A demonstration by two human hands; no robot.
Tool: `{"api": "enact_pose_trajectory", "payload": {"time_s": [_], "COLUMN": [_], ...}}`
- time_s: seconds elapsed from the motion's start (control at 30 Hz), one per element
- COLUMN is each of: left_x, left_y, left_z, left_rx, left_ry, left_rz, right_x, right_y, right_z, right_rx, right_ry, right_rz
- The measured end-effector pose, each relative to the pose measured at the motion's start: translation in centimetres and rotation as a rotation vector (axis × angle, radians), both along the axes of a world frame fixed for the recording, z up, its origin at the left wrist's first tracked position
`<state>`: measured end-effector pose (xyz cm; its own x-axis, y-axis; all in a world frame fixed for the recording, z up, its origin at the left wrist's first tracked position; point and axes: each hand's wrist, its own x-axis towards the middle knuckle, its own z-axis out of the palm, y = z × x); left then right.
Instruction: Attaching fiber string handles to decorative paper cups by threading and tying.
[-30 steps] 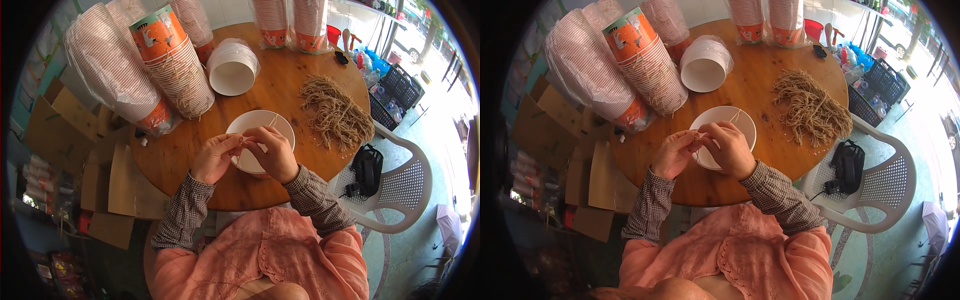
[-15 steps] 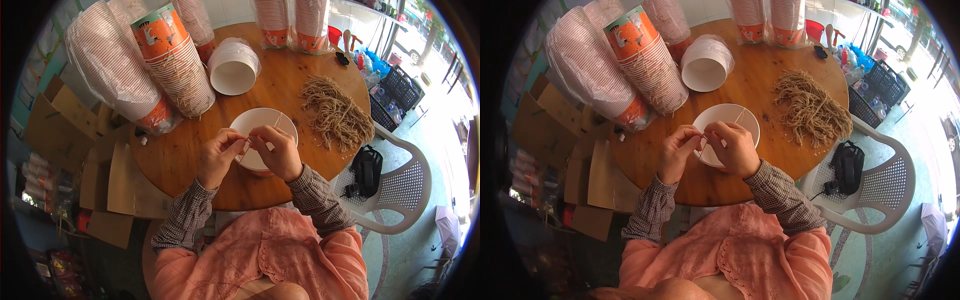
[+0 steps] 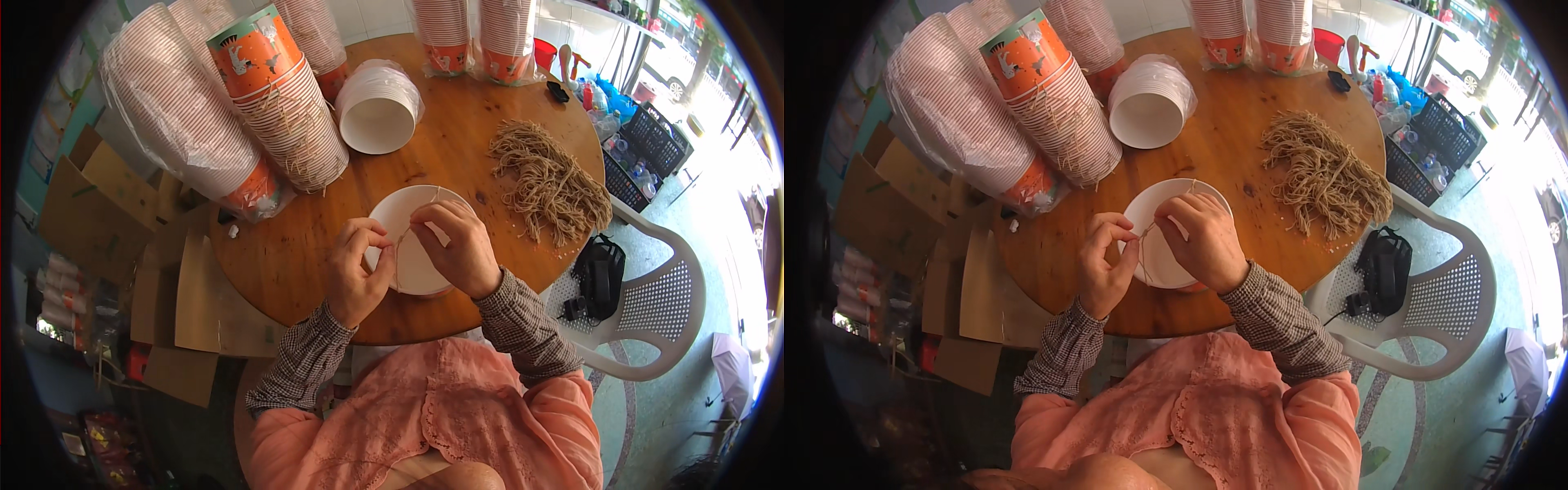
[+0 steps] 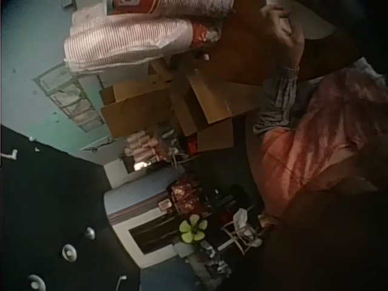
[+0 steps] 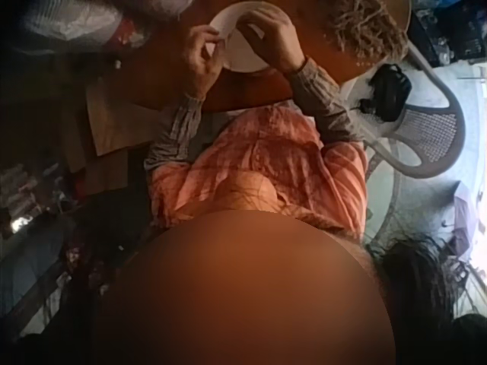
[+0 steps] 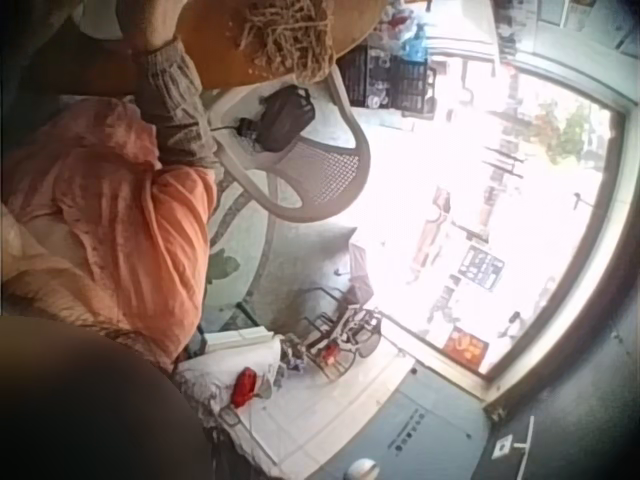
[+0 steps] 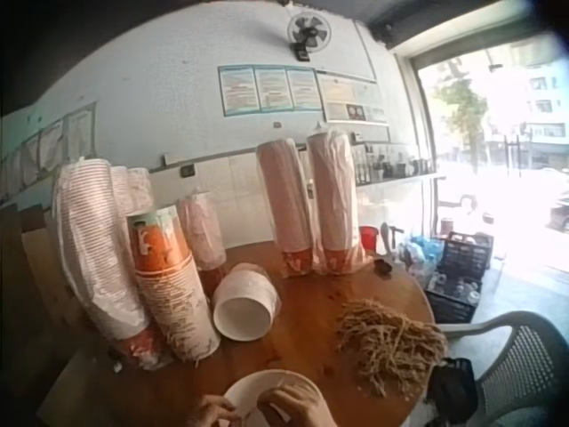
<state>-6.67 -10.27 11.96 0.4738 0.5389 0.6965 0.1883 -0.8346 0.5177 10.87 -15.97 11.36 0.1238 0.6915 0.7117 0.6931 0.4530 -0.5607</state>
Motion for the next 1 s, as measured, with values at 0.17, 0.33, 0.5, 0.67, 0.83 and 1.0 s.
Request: {"api": "enact_pose_trajectory", "payload": {"time_s": [0.17, 0.33, 0.5, 0.67, 0.83, 1.0], "left_x": [-0.6, -1.3, -1.6, -0.5, 0.0, -0.3], "left_y": [-1.1, -1.8, -1.6, 0.1, 0.2, -1.4], "left_z": [-0.3, -1.4, -1.0, -0.7, -1.1, -0.5], "left_rx": [-0.014, 0.004, -0.214, -0.427, -0.586, -0.487], "left_ry": [0.020, 0.044, -0.047, -0.102, 0.081, 0.153], "left_rz": [-0.009, -0.007, -0.048, -0.135, -0.096, -0.160], "right_x": [-0.1, -0.2, 0.1, 0.0, 0.0, 0.2], "right_y": [-0.2, -0.1, -0.1, -0.2, -0.3, -0.4], "right_z": [0.1, -0.1, -0.1, 0.2, 0.4, 1.6], "right_rx": [0.021, -0.039, -0.367, -0.275, -0.236, -0.266], "right_ry": [-0.077, -0.026, 0.250, 0.133, 0.055, 0.159], "right_rz": [-0.019, -0.007, 0.235, 0.231, 0.212, 0.142]}}
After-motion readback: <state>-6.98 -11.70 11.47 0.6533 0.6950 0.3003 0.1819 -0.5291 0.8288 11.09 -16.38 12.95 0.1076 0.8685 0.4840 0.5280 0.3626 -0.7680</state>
